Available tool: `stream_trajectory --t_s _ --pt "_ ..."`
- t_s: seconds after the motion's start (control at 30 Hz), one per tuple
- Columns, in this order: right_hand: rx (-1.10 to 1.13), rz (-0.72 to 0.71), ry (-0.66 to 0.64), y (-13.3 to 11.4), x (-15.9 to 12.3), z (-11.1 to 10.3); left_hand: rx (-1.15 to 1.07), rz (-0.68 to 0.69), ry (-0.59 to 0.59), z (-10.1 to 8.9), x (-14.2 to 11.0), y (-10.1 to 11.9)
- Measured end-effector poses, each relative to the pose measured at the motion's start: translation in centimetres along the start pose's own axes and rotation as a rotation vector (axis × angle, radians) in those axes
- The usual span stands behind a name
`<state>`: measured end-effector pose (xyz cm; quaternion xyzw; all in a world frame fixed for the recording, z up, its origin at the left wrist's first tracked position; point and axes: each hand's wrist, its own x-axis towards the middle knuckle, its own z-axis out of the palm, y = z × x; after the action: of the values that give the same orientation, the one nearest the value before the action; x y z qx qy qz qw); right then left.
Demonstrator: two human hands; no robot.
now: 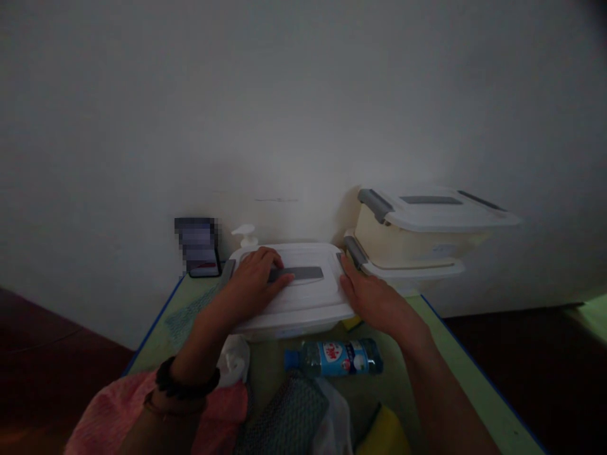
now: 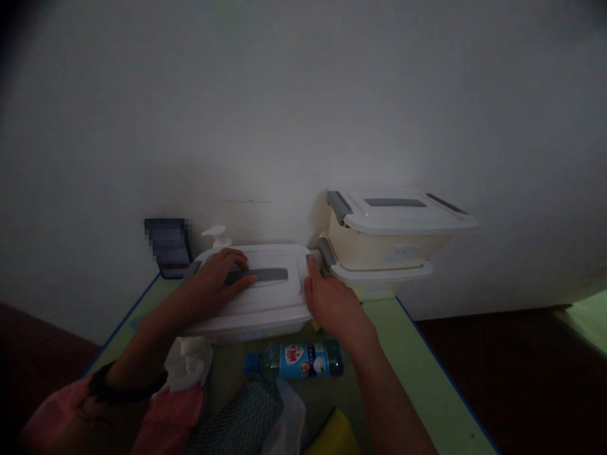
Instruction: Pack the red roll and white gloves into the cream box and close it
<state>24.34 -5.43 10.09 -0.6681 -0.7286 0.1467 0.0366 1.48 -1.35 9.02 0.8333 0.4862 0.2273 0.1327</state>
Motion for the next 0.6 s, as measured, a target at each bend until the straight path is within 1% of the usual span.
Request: stream_trajectory --t_s 0.07,0.1,0.13,0.17,0.23,0.3,0.33,0.4,0.47,0.53,0.6 --pt "0.132 -0.057 -0.012 0.7 0.3 0.0 -0.041 0.013 0.037 -1.0 -0.3 -1.2" --pt "0.212 -0.074 -0.026 1.0 0.5 0.0 -0.047 0.004 0.078 -1.6 -0.6 -2.0" --pt "0.283 -0.066 -0.036 1.4 0.7 0.0 -0.036 -0.028 0.136 -2.2 -1.0 -2.8" --pt "0.344 -0.043 -0.043 1.7 0.9 0.0 -0.044 -0.081 0.149 -2.8 -1.4 -3.7" --pt "0.424 0.02 -0.053 2.0 1.3 0.2 -0.13 -0.273 0.065 -3.8 -2.3 -5.0" --pt "0.465 0.062 -0.061 2.0 1.7 0.4 -0.271 -0.46 -0.065 -4.4 -3.0 -5.7" --pt "0.481 0.068 -0.068 1.9 1.8 0.5 -0.35 -0.52 -0.126 -4.5 -3.3 -5.8" --pt "0.52 0.069 -0.078 1.7 2.0 0.7 -0.48 -0.573 -0.205 -4.5 -3.4 -5.8" --pt "0.563 0.073 -0.073 1.5 2.1 0.6 -0.552 -0.591 -0.198 -4.5 -3.2 -5.6" --pt "0.596 0.088 -0.035 1.1 2.0 0.2 -0.589 -0.612 -0.141 -4.6 -3.1 -5.7" --pt "0.63 0.106 0.044 0.5 1.6 -0.3 -0.653 -0.597 -0.064 -5.1 -3.1 -5.9"
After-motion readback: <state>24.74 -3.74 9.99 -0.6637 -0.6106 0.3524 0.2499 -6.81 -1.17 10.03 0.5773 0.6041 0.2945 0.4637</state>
